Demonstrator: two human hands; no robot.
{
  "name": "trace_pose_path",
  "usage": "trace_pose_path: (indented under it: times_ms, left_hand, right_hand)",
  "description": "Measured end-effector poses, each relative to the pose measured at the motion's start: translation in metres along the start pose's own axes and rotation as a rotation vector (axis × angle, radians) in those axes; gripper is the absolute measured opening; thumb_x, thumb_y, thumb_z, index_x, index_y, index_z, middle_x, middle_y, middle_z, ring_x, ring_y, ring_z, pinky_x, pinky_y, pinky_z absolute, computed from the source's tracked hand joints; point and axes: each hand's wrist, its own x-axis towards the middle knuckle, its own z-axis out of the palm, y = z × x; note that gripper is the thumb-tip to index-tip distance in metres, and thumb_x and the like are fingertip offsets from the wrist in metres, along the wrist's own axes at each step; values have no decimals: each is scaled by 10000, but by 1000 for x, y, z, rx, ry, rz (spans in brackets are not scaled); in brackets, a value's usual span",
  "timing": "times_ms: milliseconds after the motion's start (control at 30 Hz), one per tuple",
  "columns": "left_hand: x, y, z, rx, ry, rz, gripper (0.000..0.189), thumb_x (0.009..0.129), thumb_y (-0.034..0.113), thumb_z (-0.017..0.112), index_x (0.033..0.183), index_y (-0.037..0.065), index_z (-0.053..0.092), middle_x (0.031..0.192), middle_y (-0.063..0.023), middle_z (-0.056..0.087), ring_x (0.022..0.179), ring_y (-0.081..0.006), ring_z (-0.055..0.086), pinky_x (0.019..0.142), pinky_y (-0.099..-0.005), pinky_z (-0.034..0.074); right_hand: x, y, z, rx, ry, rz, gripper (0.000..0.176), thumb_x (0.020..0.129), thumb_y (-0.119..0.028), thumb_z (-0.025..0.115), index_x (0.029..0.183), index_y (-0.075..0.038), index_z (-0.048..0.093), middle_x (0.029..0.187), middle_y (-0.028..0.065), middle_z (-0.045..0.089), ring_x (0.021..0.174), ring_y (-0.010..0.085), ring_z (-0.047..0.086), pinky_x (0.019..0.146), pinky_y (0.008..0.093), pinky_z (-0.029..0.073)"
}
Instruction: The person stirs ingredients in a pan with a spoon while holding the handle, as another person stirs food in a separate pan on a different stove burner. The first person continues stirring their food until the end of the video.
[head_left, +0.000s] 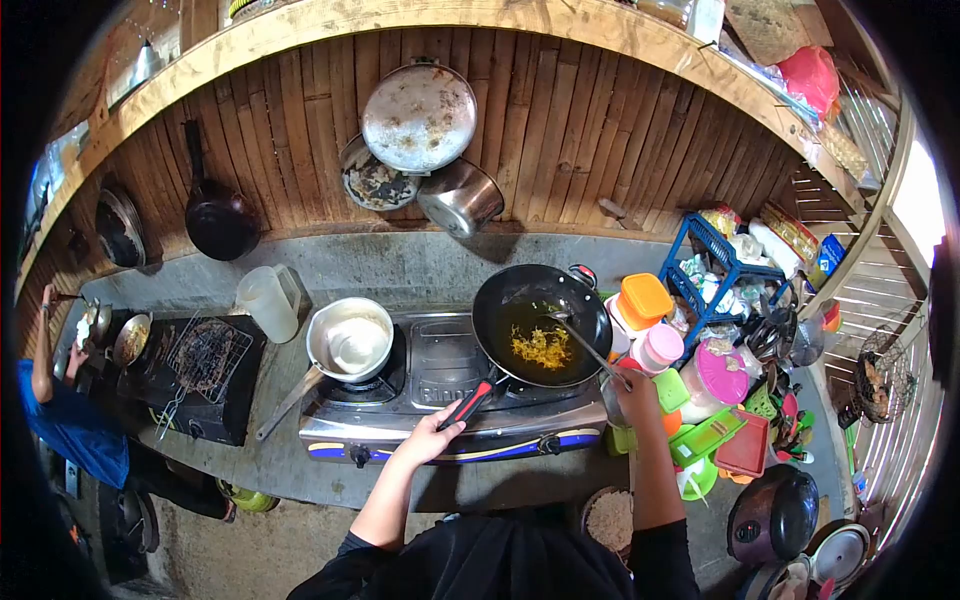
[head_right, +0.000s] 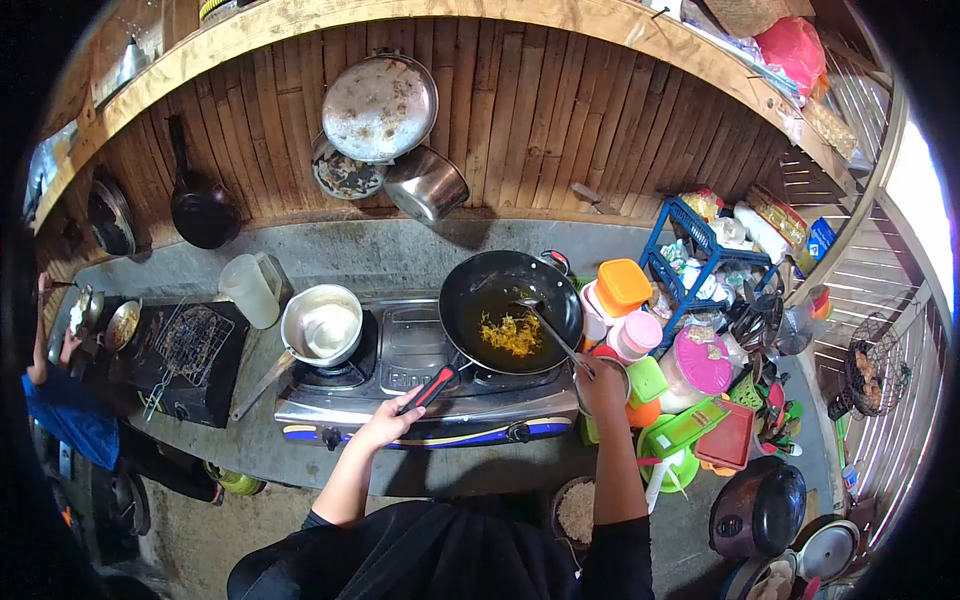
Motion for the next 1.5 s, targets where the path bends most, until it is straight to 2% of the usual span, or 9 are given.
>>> trace_pose_path:
  times_ms: [333,433,533,633,867,1233,1333,1433,1500]
  left_hand:
    - [0,2,1,-25,0,-21,489,869,150,603,1321,58,440,1222,-82,545,1132,-134,459,987,-247,310]
    - [0,1,1,-33,1,-13,483,868,135,601,1320,61,444,1218,-73,545,1126,-129,459,985,-245,310]
    - [1,-2,1,-49,0,-13,484,867,129,602,1320,64,445,1217,-69,545,1122,-127,461,985,-242,308]
    - [2,-4,1,-57,4,-10,486,866,134,606,1320,65,446,1214,-65,545,1117,-126,462,986,-242,308]
    - [4,-7,2,-44,5,1,481,869,144,602,1317,63,447,1239,-91,535,1151,-146,457,1000,-255,304]
    - [3,-8,3,-7,9,55,482,868,159,603,1318,77,449,1233,-99,545,1156,-150,460,1002,-260,304]
    - [2,-6,2,-4,19,25,485,867,158,606,1320,81,450,1207,-79,556,1123,-136,471,986,-250,314]
    - [2,-6,2,-26,2,-14,490,865,155,609,1322,79,447,1177,-55,560,1088,-121,475,969,-237,319]
    - [2,-7,2,-45,7,-15,494,864,151,609,1323,75,445,1156,-40,560,1066,-113,474,958,-230,321]
  right_hand:
    - [-28,-31,-31,16,-28,-31,211,794,-183,626,986,-107,667,848,170,651,780,335,629,693,397,497]
    - [-37,-32,-48,1,-95,26,224,784,-129,631,989,-40,653,915,168,656,847,324,634,737,369,494]
    - [-46,-36,-65,-43,-130,34,231,779,-113,632,989,-20,650,903,173,658,823,317,640,726,365,494]
    - [-51,-29,-79,-6,-122,-14,228,782,-148,626,997,-79,663,886,175,652,816,334,633,719,380,498]
    - [-58,-43,-107,-57,-104,-5,234,760,-91,639,984,-29,660,830,185,655,738,308,648,678,350,496]
    - [-63,-34,-54,-45,-139,102,249,788,-119,636,1025,-48,651,922,185,656,856,304,647,766,349,493]
    - [-58,-20,-26,19,-107,67,233,803,-160,620,1014,-72,660,935,183,649,855,336,633,758,384,494]
    - [-51,-22,-10,116,-101,72,244,810,-158,612,1028,-55,649,959,189,642,886,339,626,786,372,486]
    - [-44,-25,-2,164,-24,-25,255,815,-133,602,1049,-36,633,907,193,650,858,292,647,751,335,485]
